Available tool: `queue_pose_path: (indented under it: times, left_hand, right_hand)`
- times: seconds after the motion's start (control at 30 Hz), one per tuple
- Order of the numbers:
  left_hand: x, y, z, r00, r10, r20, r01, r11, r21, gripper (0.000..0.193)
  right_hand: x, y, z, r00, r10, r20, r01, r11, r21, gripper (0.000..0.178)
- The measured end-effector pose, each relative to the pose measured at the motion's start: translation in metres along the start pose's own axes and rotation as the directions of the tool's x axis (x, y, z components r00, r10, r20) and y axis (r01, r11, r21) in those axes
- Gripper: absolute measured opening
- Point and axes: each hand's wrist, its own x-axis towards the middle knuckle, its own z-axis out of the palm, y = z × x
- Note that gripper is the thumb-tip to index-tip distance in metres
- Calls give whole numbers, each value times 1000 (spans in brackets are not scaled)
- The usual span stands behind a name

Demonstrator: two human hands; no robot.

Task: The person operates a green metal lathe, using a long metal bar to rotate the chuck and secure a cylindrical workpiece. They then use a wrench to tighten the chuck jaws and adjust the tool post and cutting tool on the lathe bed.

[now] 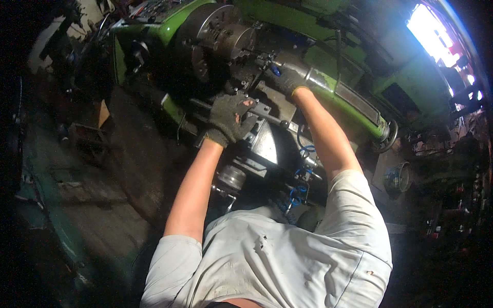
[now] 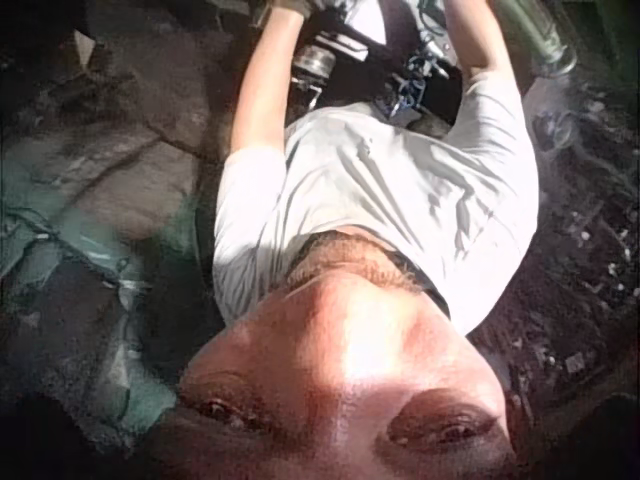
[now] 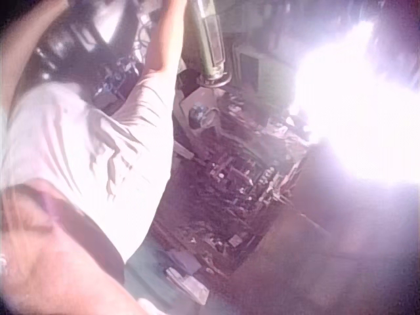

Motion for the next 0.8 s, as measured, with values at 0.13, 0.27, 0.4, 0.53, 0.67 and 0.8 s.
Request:
queue_pose_path:
  times: [0.13, 0.27, 0.4, 0.53, 0.67, 0.8]
  left_hand:
    - [5, 3, -5, 1000, 14, 26, -14, 1000, -12, 37]
    - [5, 4, -3, 999, 30, 24, -30, 1000, -7, 39]
    - [3, 1, 0, 1000, 31, 1, -31, 999, 5, 40]
    - [4, 1, 2, 1000, 19, 16, -18, 998, -54, 42]
    - [4, 2, 0, 999, 17, 41, -16, 1000, -17, 42]
    - [8, 7, -5, 999, 7, 43, -5, 999, -53, 40]
  right_hand:
    - [-11, -16, -6, 997, -67, -41, 69, 997, 42, 62]
    - [-7, -12, -2, 997, -55, -47, 51, 996, -73, 70]
    - [-20, -28, -9, 999, -28, 17, 30, 996, -83, 74]
    - [-21, -19, 2, 1000, -29, 9, 29, 998, -55, 70]
    - [-28, -26, 1, 999, -45, -18, 45, 999, -31, 67]
    - [-29, -25, 1, 999, -39, -11, 39, 999, -22, 60]
